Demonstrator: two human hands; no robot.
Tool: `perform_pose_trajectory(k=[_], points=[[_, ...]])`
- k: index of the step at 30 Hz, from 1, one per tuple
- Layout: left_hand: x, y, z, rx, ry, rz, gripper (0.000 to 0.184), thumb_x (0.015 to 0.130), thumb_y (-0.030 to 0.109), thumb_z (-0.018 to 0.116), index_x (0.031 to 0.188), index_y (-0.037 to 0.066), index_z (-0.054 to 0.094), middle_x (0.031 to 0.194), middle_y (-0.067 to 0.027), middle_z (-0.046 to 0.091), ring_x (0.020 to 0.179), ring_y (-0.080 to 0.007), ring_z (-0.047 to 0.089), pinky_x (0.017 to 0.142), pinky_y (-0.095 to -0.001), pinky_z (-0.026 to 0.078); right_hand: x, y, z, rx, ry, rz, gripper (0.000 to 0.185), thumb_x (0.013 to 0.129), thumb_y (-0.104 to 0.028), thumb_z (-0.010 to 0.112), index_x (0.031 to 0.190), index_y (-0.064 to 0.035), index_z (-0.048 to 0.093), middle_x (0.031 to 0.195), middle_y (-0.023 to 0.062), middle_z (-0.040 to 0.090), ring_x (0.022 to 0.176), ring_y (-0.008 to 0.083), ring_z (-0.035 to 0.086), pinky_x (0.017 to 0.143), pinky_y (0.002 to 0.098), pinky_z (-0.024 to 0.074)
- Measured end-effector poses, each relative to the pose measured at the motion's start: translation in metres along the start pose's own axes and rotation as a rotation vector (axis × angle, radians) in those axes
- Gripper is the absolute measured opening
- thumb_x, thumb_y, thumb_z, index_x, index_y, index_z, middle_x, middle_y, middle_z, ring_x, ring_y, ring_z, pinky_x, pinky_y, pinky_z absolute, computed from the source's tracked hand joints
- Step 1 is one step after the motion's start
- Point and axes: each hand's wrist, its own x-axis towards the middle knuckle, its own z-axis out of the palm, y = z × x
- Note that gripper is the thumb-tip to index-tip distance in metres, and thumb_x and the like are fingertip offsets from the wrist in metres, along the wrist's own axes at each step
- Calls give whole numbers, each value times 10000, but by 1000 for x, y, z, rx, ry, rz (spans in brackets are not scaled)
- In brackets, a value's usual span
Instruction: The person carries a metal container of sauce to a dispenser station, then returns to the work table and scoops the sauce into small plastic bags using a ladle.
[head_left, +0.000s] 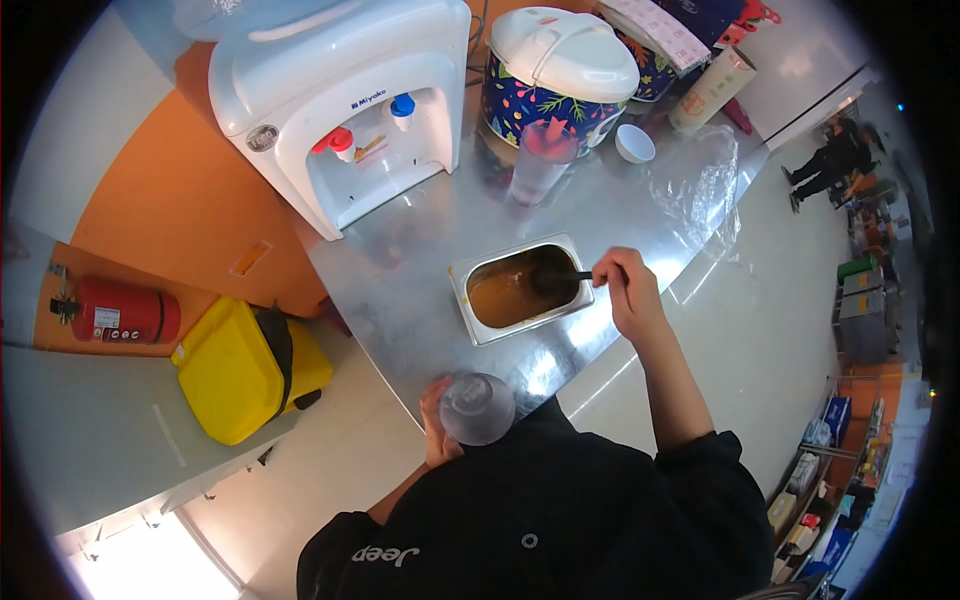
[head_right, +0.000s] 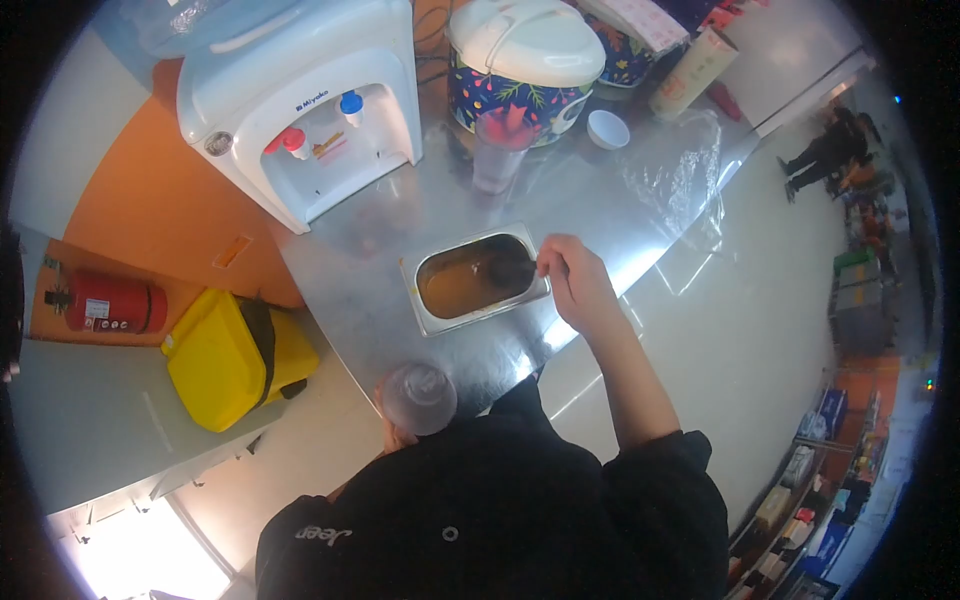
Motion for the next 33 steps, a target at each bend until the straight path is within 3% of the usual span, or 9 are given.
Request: perform_pose_trajectory(k=[7, 9, 12, 18, 20, 23, 25, 26, 33], points=[[-1, 2, 0, -10, 22, -11, 703, 842, 516, 397, 1268, -33, 293, 1207, -212, 413, 1110, -301, 445, 914, -410, 371, 2, 6, 10, 107, -6, -34, 170, 873, 69, 339, 998, -18, 414, 762, 93, 535, 652, 144, 506, 644, 258, 428], [-1, 3, -2, -13, 33, -12, 697, 843, 515, 395, 1264, -33, 301, 1204, -210, 416, 1107, -300, 447, 910, -409, 373, 7, 17, 15, 399, -15, 253, 179, 885, 24, 372, 1054, -22, 407, 773, 87, 535, 688, 145, 510, 684, 265, 432], [-3, -4, -11, -13, 57, -5, 692, 844, 514, 394, 1261, -32, 310, 1200, -209, 419, 1104, -298, 448, 907, -408, 376, 4, 24, 8, 640, 59, 313, 174, 893, -33, 414, 1066, -23, 432, 781, 74, 536, 728, 141, 517, 707, 264, 429], [48, 21, -34, -159, 524, -13, 602, 844, 455, 464, 1262, 45, 324, 1201, -109, 424, 1028, -242, 477, 841, -357, 404, -10, 57, 10, 709, 157, 583, 243, 823, -120, 601, 1038, -40, 518, 890, 75, 552, 773, 149, 525, 684, 281, 438], [83, 43, -53, 3, 437, -137, 491, 866, 299, 478, 1272, 69, 324, 1212, -82, 416, 1001, -212, 468, 826, -328, 410, -6, 67, 18, 452, 145, 464, 258, 812, -135, 624, 1033, -42, 528, 920, 73, 553, 777, 145, 527, 687, 286, 441], [149, 83, -59, 479, 177, 77, 468, 809, 52, 499, 1259, 64, 369, 1205, -103, 415, 1003, -213, 459, 832, -300, 402, 12, 56, 23, 136, 107, 381, 323, 816, -231, 637, 1047, -35, 526, 1020, 83, 551, 851, 162, 543, 729, 286, 443], [191, 103, -60, 822, 95, 258, 508, 761, -5, 522, 1250, 65, 406, 1210, -123, 413, 1043, -253, 441, 877, -322, 378, 23, 60, 25, 540, -133, 806, 260, 834, -224, 610, 1017, -73, 505, 970, 32, 515, 816, 115, 498, 719, 247, 413], [209, 110, -62, 995, 84, 401, 523, 743, -6, 540, 1247, 71, 424, 1214, -129, 412, 1068, -276, 426, 905, -341, 361, 26, 63, 25, 501, -281, 835, 539, 834, -373, 580, 1206, -11, 431, 1144, 134, 501, 1057, 213, 478, 893, 300, 380], [267, 167, -53, 1322, 197, 635, 535, 741, 10, 543, 1258, 101, 444, 1226, -91, 414, 1129, -290, 359, 975, -421, 263, 28, 94, 86, 1004, -181, 822, 751, 857, -309, 586, 1360, 67, 174, 1316, 193, 380, 1182, 236, 415, 950, 322, 373]])
